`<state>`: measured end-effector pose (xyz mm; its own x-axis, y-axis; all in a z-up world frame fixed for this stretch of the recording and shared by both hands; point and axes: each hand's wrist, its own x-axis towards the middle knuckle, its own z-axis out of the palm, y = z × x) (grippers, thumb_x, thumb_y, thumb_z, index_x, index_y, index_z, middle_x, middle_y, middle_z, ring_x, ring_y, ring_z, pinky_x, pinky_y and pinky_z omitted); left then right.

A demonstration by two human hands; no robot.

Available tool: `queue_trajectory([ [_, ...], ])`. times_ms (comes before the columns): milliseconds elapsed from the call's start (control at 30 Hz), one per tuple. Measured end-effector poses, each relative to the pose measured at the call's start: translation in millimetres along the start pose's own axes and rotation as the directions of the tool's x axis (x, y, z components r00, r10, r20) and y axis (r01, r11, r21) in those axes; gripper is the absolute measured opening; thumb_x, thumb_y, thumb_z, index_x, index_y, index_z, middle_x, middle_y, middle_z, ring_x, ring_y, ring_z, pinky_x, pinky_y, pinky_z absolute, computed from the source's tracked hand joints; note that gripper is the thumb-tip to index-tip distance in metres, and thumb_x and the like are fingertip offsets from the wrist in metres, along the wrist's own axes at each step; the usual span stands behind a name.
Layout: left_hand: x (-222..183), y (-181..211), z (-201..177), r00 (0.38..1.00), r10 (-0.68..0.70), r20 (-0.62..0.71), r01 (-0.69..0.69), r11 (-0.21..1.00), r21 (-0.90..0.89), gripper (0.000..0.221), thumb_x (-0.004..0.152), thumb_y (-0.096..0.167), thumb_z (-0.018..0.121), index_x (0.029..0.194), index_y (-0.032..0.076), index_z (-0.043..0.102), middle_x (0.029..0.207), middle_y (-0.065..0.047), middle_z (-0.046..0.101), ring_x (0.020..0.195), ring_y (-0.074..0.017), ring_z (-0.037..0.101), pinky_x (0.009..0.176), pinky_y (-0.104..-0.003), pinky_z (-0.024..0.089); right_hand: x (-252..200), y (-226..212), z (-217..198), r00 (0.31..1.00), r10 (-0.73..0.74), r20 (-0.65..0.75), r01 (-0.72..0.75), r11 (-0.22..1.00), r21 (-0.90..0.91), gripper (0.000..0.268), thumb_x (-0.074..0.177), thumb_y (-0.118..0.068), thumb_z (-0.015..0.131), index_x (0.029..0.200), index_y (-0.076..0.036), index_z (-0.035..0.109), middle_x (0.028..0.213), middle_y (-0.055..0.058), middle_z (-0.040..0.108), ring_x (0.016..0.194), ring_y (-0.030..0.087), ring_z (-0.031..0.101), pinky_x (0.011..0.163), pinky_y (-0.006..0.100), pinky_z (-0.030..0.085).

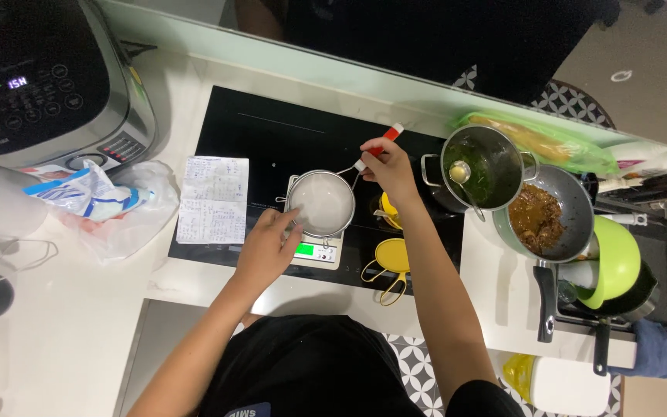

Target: The recorder is weighing and preparing various ingredients for a recipe, including melting butter and sifting powder.

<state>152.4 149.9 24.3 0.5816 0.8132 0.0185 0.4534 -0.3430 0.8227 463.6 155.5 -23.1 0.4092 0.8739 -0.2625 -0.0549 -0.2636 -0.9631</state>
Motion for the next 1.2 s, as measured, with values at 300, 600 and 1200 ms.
queue_trajectory([
  [300, 20, -1, 7, 0.973, -0.156, -0.172, 0.045, 0.852, -0.521, 0.037, 0.092, 0.005, 0.072, 0.129, 0.005, 0.067, 0.082, -0.002, 0.058, 0.070, -0.0071, 0.053, 0.066, -0.022, 0.048, -93, -51, 8, 0.937, -0.269, -0.224, 0.284, 0.958, 0.036, 0.023, 0.101, -0.003, 0.066, 0.123, -0.005, 0.061, 0.095, 0.006, 0.068, 0.082, 0.014, 0.069, 0.072, 0.027, 0.058],
  [600, 76, 6, -12, 0.986, 0.048, -0.157, -0.074, 0.984, -0.160, 0.016, 0.089, 0.000, 0.070, 0.104, 0.004, 0.075, 0.084, -0.006, 0.065, 0.067, -0.0163, 0.062, 0.062, -0.029, 0.051, -247, -21, 33, 0.925, 0.000, -0.381, 0.075, 0.980, 0.183, 0.049, 0.101, 0.000, 0.056, 0.146, -0.006, 0.038, 0.114, 0.024, 0.070, 0.096, 0.029, 0.076, 0.084, 0.041, 0.064],
  [1200, 84, -11, -1, 0.975, 0.206, -0.084, -0.182, 0.957, 0.228, 0.028, 0.086, 0.009, 0.074, 0.113, 0.005, 0.073, 0.093, -0.014, 0.066, 0.086, -0.0328, 0.066, 0.075, -0.044, 0.054, -252, 17, -4, 0.868, 0.230, -0.440, -0.411, 0.829, -0.379, 0.048, 0.089, -0.033, 0.075, 0.131, -0.012, 0.065, 0.064, 0.014, 0.069, 0.053, 0.019, 0.061, 0.053, 0.035, 0.047],
])
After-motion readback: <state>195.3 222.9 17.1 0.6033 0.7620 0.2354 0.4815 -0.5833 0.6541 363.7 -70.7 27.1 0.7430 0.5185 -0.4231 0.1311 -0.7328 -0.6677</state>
